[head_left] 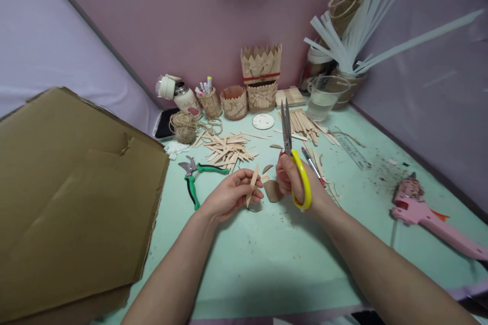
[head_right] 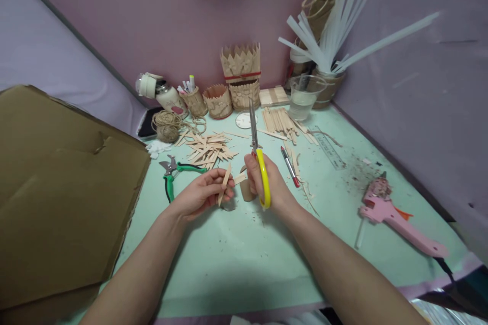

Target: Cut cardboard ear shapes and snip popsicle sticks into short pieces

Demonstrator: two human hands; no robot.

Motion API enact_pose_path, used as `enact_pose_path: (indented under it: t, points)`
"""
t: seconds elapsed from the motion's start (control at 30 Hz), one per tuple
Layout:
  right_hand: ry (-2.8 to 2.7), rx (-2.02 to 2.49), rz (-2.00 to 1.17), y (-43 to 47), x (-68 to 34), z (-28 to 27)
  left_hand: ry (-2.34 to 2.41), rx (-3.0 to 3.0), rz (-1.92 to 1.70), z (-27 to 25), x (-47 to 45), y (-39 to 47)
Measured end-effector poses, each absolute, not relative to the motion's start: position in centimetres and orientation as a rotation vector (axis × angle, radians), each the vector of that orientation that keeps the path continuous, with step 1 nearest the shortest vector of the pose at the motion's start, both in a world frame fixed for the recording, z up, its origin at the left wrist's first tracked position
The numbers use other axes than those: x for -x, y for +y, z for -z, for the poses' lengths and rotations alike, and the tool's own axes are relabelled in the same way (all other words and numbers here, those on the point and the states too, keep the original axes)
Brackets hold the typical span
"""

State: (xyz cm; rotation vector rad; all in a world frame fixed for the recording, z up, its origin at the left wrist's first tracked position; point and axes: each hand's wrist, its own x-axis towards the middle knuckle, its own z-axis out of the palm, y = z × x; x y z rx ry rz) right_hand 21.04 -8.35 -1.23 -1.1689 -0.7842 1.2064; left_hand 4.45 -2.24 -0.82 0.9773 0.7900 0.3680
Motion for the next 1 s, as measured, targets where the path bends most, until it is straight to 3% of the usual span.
enact_pose_path:
  t: [0.37, 0.57, 0.8, 1.0]
  points:
    - [-0.822, 1.192, -1.224, -8.3, -20.7, 1.9, 0.991, -1.16, -0.648, 2.7, -4.8, -1.6]
    - [-0.851, 1.163, -1.256, -8.6, -20.4, 1.2, 1.359, -1.688, -0.977, 0.2, -1.8, 1.8]
    - [-1.002, 1.186, -1.208, -9.1, -20.3, 1.0, 1.522, -1.96, -0.869, 0.4, -0.3, 8.5]
    - [-0.999, 1.151, -1.231, -9.2, -20.6, 1.8, 1.509, -2.103, -0.778, 3.0, -1.7, 8.3]
